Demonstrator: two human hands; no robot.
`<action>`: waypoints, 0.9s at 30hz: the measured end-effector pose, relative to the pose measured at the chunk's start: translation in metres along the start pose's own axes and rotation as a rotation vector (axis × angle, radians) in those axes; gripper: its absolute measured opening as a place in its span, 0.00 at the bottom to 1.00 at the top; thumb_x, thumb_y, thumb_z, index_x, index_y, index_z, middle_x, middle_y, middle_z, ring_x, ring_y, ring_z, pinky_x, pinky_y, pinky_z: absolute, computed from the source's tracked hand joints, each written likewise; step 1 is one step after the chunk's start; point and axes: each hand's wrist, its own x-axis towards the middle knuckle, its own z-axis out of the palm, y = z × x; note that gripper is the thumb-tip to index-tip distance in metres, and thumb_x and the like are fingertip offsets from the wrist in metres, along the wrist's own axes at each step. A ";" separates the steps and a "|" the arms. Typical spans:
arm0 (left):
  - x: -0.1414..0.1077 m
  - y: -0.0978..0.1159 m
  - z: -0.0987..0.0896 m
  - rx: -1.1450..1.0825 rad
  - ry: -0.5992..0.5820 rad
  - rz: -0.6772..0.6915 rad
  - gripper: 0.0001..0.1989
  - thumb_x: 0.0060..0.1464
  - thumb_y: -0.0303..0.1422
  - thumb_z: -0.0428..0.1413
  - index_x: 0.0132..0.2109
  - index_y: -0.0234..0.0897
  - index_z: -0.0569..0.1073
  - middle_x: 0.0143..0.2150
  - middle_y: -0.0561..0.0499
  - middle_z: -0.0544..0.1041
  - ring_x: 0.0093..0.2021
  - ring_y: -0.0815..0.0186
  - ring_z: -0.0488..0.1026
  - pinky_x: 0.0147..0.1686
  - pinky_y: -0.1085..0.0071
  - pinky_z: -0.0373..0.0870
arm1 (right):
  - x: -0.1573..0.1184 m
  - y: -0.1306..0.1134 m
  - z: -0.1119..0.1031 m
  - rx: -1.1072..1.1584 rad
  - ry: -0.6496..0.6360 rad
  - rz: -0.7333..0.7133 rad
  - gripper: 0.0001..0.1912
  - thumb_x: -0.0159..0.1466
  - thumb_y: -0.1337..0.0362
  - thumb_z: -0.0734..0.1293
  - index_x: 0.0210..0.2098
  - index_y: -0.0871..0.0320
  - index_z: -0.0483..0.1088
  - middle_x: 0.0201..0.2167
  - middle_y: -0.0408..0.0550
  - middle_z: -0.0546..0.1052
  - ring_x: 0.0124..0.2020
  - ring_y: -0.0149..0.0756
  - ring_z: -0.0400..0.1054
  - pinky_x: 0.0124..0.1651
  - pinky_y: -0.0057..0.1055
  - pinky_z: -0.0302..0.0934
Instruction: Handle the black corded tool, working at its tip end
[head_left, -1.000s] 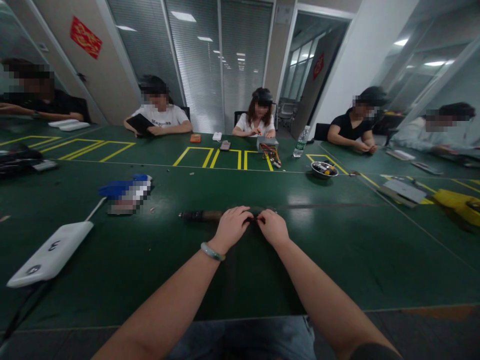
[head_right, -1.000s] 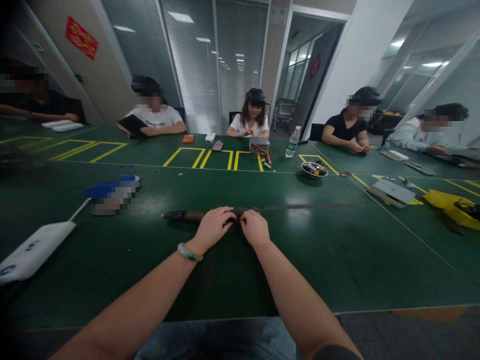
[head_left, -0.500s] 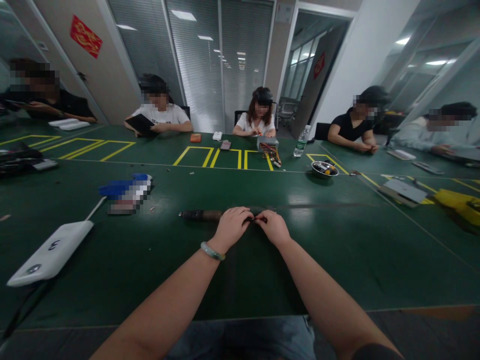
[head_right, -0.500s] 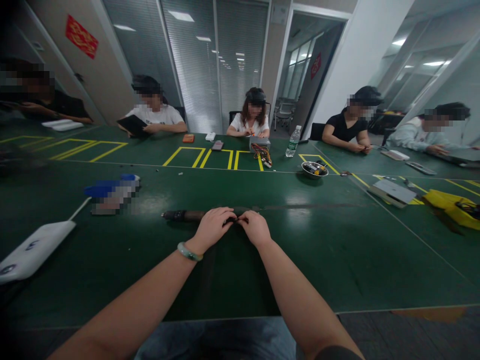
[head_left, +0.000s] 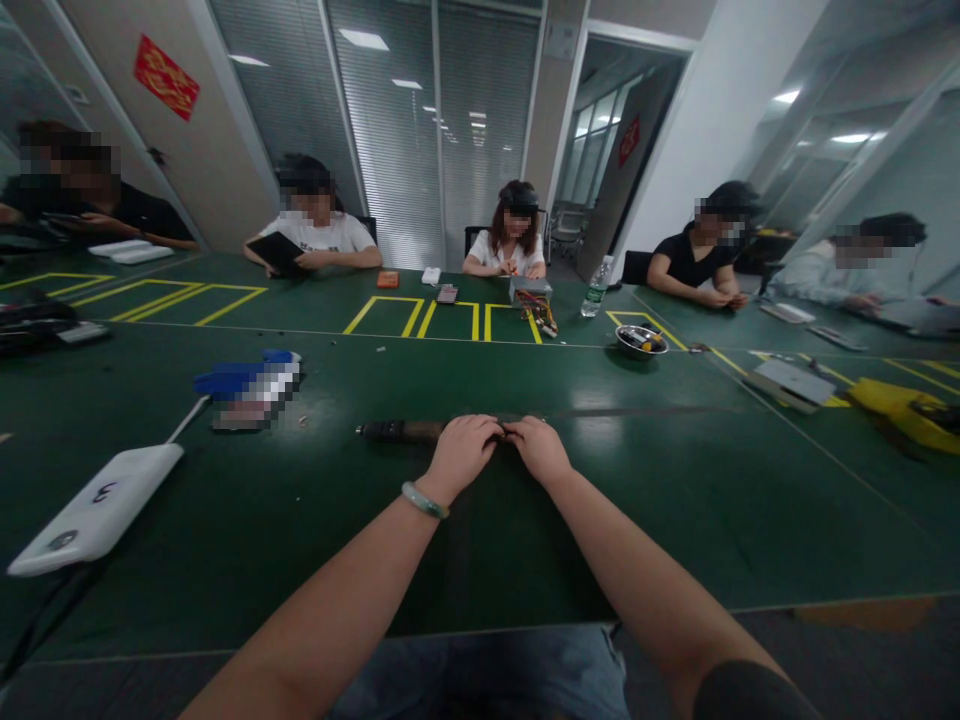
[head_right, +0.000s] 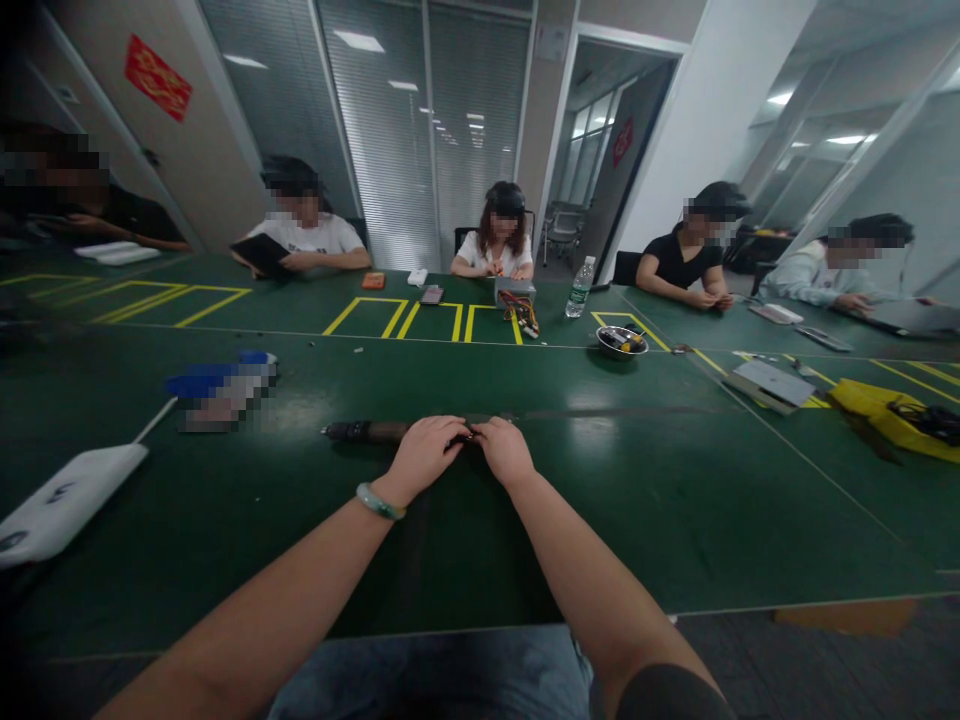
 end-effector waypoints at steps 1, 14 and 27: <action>0.000 0.000 -0.001 0.001 -0.002 0.004 0.12 0.56 0.26 0.57 0.46 0.43 0.74 0.50 0.51 0.75 0.53 0.59 0.70 0.55 0.58 0.65 | 0.000 0.000 0.000 -0.019 -0.007 0.003 0.12 0.67 0.64 0.64 0.48 0.55 0.76 0.39 0.48 0.76 0.42 0.35 0.69 0.49 0.28 0.61; -0.004 0.006 -0.019 -0.108 0.114 0.005 0.14 0.60 0.26 0.50 0.51 0.40 0.72 0.49 0.49 0.76 0.53 0.62 0.71 0.61 0.57 0.62 | 0.004 -0.011 -0.010 -0.039 -0.077 0.116 0.09 0.66 0.63 0.66 0.42 0.54 0.77 0.39 0.50 0.76 0.43 0.38 0.70 0.49 0.29 0.60; -0.013 0.007 -0.026 -0.211 -0.215 0.203 0.08 0.54 0.26 0.53 0.38 0.41 0.76 0.38 0.54 0.78 0.39 0.67 0.75 0.43 0.72 0.69 | 0.029 -0.018 -0.025 0.057 -0.215 0.356 0.04 0.54 0.63 0.73 0.30 0.52 0.78 0.29 0.42 0.78 0.31 0.33 0.71 0.32 0.26 0.60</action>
